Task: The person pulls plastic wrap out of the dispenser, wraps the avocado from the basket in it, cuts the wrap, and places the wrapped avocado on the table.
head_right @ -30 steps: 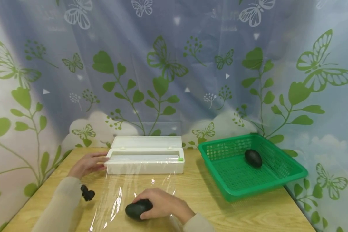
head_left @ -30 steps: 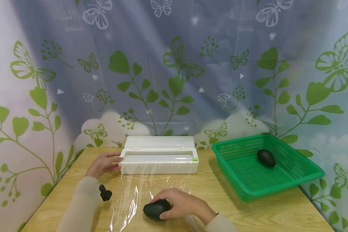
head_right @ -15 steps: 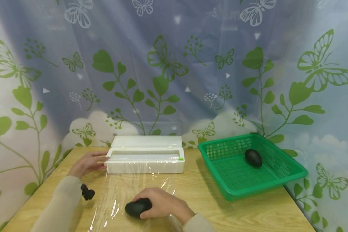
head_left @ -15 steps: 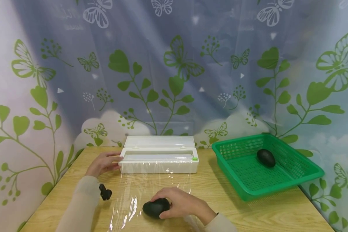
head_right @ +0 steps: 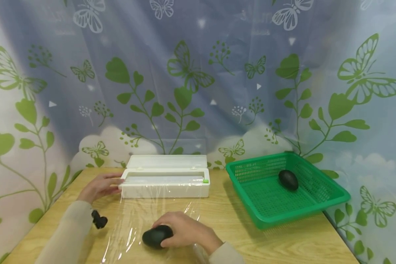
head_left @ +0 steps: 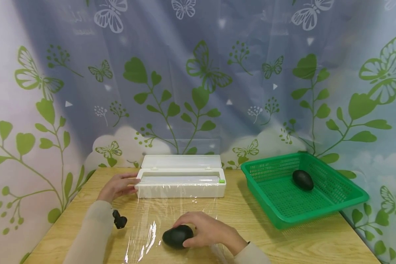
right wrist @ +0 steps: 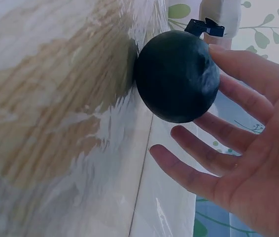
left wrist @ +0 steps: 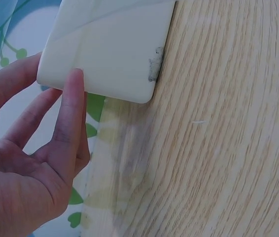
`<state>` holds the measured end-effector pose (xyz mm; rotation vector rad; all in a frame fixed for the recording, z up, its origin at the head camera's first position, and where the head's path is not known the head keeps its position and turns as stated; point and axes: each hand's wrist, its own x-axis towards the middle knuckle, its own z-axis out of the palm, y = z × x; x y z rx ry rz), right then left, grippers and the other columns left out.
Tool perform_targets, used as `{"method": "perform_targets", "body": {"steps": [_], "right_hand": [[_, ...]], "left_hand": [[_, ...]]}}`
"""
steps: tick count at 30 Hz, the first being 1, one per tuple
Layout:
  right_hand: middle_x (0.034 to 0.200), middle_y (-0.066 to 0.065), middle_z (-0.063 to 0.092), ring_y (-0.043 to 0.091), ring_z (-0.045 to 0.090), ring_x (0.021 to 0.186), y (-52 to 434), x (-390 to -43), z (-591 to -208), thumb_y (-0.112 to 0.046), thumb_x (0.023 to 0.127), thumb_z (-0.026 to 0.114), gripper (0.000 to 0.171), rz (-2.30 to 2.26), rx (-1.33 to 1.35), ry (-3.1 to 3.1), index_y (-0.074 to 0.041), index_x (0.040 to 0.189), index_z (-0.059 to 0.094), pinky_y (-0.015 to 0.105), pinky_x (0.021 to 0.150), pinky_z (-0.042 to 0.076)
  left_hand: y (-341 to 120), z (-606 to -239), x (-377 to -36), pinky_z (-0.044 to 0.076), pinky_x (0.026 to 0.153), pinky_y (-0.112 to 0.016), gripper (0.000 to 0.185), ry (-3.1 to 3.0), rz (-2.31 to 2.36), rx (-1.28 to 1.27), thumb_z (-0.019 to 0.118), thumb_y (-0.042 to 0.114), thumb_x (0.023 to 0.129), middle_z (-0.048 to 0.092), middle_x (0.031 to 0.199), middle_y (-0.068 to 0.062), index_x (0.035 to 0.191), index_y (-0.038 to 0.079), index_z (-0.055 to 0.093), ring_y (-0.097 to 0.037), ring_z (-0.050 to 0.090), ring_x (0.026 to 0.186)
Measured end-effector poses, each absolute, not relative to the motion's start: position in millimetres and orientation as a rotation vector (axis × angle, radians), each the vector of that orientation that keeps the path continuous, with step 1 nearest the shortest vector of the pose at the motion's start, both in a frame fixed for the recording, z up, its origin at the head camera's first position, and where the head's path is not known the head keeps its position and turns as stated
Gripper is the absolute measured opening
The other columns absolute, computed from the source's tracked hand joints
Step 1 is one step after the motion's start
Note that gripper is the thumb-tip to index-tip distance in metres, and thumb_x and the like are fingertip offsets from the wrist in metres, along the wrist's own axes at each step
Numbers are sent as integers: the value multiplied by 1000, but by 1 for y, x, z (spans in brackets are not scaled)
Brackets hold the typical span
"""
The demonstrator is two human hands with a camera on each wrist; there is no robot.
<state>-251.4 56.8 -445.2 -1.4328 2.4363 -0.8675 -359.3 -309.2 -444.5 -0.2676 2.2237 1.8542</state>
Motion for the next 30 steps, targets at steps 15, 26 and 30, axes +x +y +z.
{"method": "perform_targets", "body": {"steps": [15,26,30], "right_hand": [[139,-3,65,14,59,130,81,-241,-431,-16,89,79,46,-972,-1257,2447,-16,134,66,29,86,59],[121,5,74,18,70,105,119,-230,-423,-10,89,80,35,-999,-1232,2426,-10,123,72,22,77,60],[114,8,76,10,71,95,131,-227,-424,-6,87,81,28,-955,-1259,2397,-7,115,74,18,72,59]], "left_hand": [[-301,-438,-346,64,87,-42,62,2508,1650,-85,67,19,102,62,129,-34,151,-10,42,-23,72,92],[-293,-411,-294,61,78,-37,44,2890,1306,288,75,14,94,67,118,-26,131,-4,63,-34,70,98],[-288,-406,-269,61,73,-30,34,2579,1342,620,76,11,93,67,111,-22,121,-6,67,-24,73,92]]}}
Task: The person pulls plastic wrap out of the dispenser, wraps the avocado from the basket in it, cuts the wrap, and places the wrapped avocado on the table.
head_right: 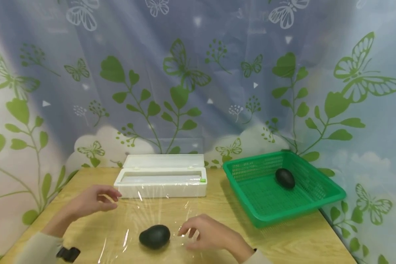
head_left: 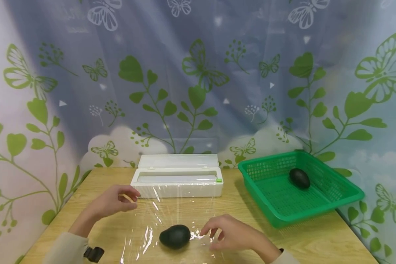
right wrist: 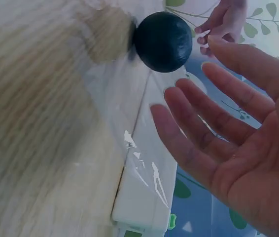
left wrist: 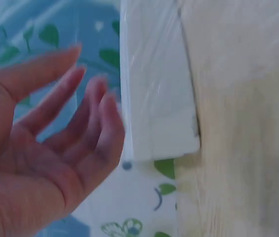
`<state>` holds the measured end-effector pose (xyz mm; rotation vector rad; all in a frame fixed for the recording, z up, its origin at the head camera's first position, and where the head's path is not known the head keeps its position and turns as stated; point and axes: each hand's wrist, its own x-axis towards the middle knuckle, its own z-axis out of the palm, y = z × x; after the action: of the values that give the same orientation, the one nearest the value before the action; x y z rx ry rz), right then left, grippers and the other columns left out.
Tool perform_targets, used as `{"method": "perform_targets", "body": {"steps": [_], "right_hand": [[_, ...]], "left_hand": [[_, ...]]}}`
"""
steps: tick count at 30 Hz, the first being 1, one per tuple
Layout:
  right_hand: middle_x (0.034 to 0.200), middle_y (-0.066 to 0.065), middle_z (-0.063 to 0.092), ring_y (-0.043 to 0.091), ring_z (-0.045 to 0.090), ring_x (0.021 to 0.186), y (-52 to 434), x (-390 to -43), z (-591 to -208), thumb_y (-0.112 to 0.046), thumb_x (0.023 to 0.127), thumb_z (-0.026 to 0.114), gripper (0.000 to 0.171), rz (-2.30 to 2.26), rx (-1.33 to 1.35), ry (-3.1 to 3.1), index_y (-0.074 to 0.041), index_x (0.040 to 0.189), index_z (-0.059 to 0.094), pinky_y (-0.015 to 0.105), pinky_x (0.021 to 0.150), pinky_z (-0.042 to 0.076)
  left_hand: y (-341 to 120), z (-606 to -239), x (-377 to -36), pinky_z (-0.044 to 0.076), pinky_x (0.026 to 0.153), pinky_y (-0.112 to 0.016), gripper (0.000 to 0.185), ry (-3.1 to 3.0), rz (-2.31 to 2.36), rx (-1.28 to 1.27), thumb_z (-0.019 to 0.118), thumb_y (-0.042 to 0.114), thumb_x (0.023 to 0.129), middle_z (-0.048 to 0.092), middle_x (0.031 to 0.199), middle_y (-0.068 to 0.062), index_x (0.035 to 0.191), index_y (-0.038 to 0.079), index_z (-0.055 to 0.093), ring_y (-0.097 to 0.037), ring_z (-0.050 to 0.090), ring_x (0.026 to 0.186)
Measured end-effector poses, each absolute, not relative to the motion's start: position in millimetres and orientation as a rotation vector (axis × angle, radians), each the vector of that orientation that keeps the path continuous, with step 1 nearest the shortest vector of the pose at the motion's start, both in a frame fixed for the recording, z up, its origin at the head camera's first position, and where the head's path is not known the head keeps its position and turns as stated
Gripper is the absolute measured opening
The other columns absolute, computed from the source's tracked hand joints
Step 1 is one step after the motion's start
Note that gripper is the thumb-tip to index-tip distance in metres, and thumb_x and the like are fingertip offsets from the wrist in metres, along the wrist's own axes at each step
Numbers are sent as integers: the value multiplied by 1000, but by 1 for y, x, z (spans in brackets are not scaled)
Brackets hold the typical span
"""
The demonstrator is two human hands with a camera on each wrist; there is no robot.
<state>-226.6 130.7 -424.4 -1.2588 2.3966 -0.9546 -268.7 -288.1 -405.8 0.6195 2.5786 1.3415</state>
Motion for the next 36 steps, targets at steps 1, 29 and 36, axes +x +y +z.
{"method": "perform_targets", "body": {"steps": [1,29,36], "right_hand": [[112,8,76,7,70,92,133,-226,-425,-5,87,81,28,-940,-1267,2390,-7,113,74,16,71,59],[82,-16,62,-15,49,72,141,-211,-451,-4,83,77,13,-574,-1401,2206,-13,93,77,8,65,51],[81,-12,59,-15,45,72,138,-211,-454,-2,82,75,10,-518,-1453,2213,-10,87,77,6,64,48]], "left_hand": [[-287,-405,-263,62,74,-30,33,2484,1349,680,75,10,93,66,111,-23,120,-7,66,-23,74,92],[-270,-447,-214,51,67,-10,34,1848,1019,1045,57,-18,82,70,92,-31,108,-3,74,9,60,78],[-269,-455,-216,54,70,-11,34,1813,1048,1024,58,-18,80,67,91,-37,109,-7,72,8,63,80]]}}
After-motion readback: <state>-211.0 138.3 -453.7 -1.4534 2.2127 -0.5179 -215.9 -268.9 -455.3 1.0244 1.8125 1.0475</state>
